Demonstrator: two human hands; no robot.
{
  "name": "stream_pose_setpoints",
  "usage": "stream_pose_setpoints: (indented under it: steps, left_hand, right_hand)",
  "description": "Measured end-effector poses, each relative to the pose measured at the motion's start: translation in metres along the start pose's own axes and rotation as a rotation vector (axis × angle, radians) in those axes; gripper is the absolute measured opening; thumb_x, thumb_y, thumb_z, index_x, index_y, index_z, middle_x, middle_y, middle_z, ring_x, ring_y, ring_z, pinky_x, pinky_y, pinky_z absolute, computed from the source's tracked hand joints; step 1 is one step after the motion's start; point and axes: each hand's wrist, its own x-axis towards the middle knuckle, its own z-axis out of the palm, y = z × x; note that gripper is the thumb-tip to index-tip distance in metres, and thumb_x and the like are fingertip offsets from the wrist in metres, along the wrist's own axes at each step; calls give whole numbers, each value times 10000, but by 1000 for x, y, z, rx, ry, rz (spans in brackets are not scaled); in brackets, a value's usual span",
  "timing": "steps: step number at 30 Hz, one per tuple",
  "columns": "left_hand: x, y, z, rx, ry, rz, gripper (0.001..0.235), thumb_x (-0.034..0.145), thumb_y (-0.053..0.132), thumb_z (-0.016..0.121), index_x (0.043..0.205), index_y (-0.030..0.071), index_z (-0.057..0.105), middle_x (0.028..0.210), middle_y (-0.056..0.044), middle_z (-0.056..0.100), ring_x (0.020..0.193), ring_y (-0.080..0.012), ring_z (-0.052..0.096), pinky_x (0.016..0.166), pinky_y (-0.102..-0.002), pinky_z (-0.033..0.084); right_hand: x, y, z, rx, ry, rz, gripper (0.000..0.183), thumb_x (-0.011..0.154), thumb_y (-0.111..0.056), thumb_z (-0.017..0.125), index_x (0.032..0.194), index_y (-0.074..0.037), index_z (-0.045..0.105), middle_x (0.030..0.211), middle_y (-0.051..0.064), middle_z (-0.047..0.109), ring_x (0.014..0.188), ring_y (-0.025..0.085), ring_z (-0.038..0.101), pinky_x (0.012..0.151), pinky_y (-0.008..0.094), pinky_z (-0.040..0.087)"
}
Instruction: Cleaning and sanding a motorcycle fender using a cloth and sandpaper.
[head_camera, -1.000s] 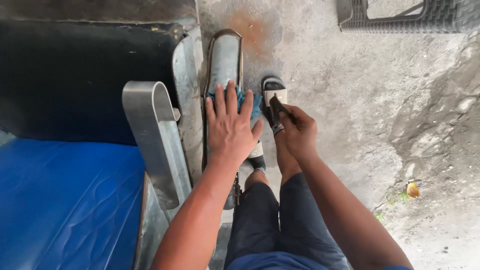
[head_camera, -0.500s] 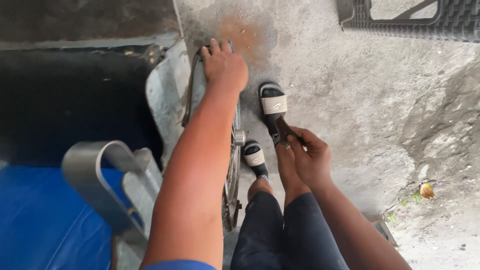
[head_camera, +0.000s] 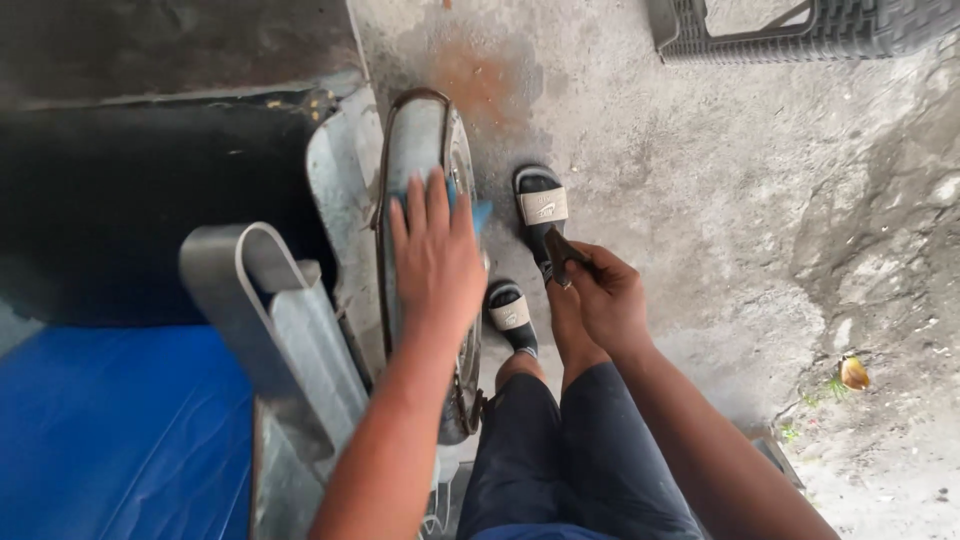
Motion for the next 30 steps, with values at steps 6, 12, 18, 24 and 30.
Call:
stream_pose_setpoints:
  steps: [6, 12, 18, 24, 30]
  left_hand:
    - [-137, -6, -2, -292, 317, -169, 414, 1014, 270, 596, 1354, 35, 592, 1527, -237, 462, 1437, -453, 409, 1195, -567, 337]
    - [-142, -41, 36, -699, 507, -468, 435, 1111, 285, 510, 1415, -24, 489, 1371, -271, 552, 1272, -497, 551, 1072, -522, 452]
    - [-139, -44, 34, -751, 562, -486, 403, 1108, 285, 507, 1370, -20, 519, 1331, -269, 593, 1215, -482, 572, 1026, -520, 462]
    - [-136, -50, 31, -716, 553, -518, 415, 1085, 301, 527, 1348, -21, 529, 1286, -263, 614, 1172, -479, 583, 993, -518, 464]
    - [-141, -47, 27, -785, 532, -516, 401, 1093, 319, 514, 1329, -4, 546, 1262, -244, 639, 1169, -470, 604, 991, -514, 477]
  right_hand:
    - [-16, -37, 49, -10, -60, -97, 286, 981, -5, 626, 1257, 4, 704, 986, 34, 736, 913, 79, 655, 822, 247, 534]
    - [-35, -61, 133, -394, 8, -604, 298, 973, 26, 638, 1248, -55, 720, 1109, 151, 721, 979, 249, 712, 827, 325, 580]
    - [-139, -17, 131, -391, 14, -584, 317, 892, 7, 643, 1198, -60, 693, 1072, 160, 707, 895, 314, 737, 752, 364, 587]
    - [-11, -22, 145, -529, 138, -568, 67, 917, -48, 711, 947, 11, 722, 872, 234, 695, 794, 372, 701, 695, 417, 541]
    - [-41, -46, 148, -615, 129, -402, 133, 1005, -85, 722, 939, 31, 711, 859, 259, 656, 765, 408, 618, 693, 425, 520]
